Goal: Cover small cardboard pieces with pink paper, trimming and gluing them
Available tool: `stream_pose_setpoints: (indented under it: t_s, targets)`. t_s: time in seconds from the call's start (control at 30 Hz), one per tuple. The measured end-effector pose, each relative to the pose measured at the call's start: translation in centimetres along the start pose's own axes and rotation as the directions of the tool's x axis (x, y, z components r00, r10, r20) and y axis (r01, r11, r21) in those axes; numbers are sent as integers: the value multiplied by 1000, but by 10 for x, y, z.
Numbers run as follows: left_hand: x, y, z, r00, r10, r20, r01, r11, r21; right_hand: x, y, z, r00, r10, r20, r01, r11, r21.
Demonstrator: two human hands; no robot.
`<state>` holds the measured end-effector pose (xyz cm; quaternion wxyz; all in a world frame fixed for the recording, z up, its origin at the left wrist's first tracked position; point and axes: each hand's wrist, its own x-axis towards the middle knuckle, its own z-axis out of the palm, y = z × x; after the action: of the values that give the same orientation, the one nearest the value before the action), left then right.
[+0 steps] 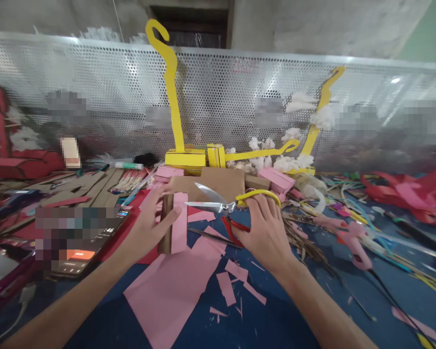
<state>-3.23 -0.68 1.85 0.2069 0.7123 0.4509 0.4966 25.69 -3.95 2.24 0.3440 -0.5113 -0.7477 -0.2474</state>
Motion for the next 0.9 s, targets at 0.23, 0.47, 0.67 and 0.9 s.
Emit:
stream_pose_setpoints:
  t_s: [0.23, 0.47, 0.67, 0.9]
  targets:
    - [-3, 23, -8, 962, 272, -6, -271, 960, 73, 0, -3, -2, 994, -107, -10, 106, 992, -67]
    - [-5, 24, 3, 987, 157, 35, -154, 985, -76, -4, -8, -1, 991, -131, 19, 132, 990, -52]
    - [-2, 20, 2, 993, 63, 96, -45, 983, -178, -4, -11, -2, 987, -152, 43, 156, 984, -91]
    - [0, 14, 2, 990, -45, 131, 76, 967, -245, -5, -13, -2, 985, -158, 63, 163, 984, -77]
